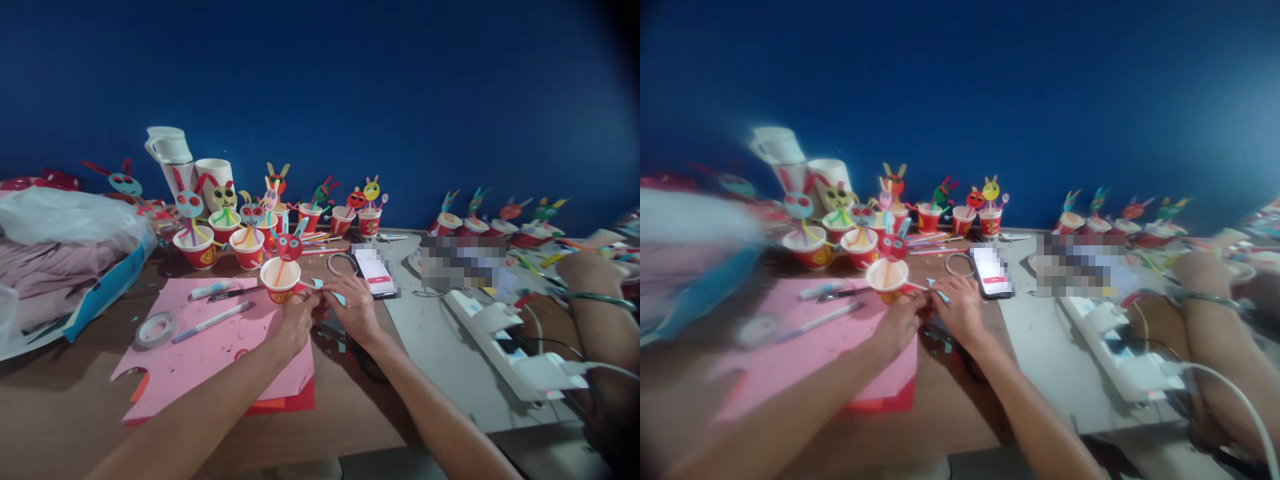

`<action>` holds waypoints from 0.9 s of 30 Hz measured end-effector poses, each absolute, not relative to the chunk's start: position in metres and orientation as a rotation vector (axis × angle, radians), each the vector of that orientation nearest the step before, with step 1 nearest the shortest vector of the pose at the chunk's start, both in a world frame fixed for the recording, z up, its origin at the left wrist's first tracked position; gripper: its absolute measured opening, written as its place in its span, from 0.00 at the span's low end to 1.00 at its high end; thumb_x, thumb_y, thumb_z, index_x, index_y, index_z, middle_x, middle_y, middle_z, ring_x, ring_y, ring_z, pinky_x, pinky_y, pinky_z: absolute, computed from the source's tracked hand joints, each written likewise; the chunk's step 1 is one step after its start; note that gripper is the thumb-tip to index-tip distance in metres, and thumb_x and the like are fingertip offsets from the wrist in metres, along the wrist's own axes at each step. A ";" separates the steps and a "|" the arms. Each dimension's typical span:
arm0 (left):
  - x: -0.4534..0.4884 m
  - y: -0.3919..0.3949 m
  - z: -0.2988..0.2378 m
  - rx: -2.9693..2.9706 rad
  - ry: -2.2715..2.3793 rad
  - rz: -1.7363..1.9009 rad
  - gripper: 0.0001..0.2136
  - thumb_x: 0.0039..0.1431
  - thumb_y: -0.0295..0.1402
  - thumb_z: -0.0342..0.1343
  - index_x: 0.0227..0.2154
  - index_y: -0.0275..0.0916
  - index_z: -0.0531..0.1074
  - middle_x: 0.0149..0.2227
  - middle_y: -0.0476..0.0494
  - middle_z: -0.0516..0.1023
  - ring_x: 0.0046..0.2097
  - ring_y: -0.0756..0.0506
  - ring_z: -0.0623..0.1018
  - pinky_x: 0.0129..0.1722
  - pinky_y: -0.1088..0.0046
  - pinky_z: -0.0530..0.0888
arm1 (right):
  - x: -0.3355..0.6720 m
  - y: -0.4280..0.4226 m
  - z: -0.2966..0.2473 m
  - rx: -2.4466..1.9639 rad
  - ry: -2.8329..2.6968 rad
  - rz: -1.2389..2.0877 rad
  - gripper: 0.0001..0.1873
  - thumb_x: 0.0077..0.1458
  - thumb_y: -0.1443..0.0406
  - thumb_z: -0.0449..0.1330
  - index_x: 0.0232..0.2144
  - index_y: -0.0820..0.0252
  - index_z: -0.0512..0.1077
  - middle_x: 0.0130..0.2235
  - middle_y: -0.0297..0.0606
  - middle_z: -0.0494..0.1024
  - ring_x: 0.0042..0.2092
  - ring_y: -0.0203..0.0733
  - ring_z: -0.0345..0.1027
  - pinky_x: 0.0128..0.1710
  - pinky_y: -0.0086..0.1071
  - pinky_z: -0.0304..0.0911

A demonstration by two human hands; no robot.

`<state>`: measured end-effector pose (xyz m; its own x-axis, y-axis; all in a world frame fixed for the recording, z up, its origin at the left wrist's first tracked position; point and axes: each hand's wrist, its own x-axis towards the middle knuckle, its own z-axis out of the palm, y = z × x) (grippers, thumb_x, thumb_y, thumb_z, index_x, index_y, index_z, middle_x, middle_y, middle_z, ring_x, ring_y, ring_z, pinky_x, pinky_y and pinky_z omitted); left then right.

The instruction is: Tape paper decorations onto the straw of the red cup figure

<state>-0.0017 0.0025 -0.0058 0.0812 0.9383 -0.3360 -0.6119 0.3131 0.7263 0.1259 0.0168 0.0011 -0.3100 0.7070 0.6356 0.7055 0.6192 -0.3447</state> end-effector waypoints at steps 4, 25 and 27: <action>-0.002 0.000 -0.003 0.478 0.866 1.219 0.09 0.44 0.19 0.54 0.28 0.37 0.65 0.25 0.51 0.72 0.25 0.51 0.73 0.25 0.77 0.71 | 0.125 0.018 0.002 -1.099 -2.051 -0.020 0.06 0.57 0.67 0.57 0.33 0.54 0.74 0.35 0.33 0.78 0.39 0.41 0.68 0.41 0.36 0.53; -0.004 -0.003 0.003 0.462 0.951 1.132 0.08 0.45 0.17 0.53 0.25 0.36 0.70 0.21 0.49 0.72 0.23 0.52 0.72 0.22 0.79 0.69 | 0.129 0.021 0.002 -1.127 -2.044 0.053 0.06 0.58 0.66 0.55 0.33 0.56 0.72 0.33 0.35 0.78 0.36 0.40 0.70 0.41 0.36 0.53; -0.004 -0.004 0.003 0.468 0.961 1.130 0.07 0.45 0.17 0.54 0.25 0.35 0.70 0.22 0.49 0.72 0.23 0.52 0.72 0.22 0.79 0.70 | 0.130 0.021 0.002 -1.123 -2.041 0.054 0.06 0.57 0.66 0.55 0.32 0.56 0.72 0.33 0.34 0.78 0.36 0.40 0.70 0.41 0.36 0.53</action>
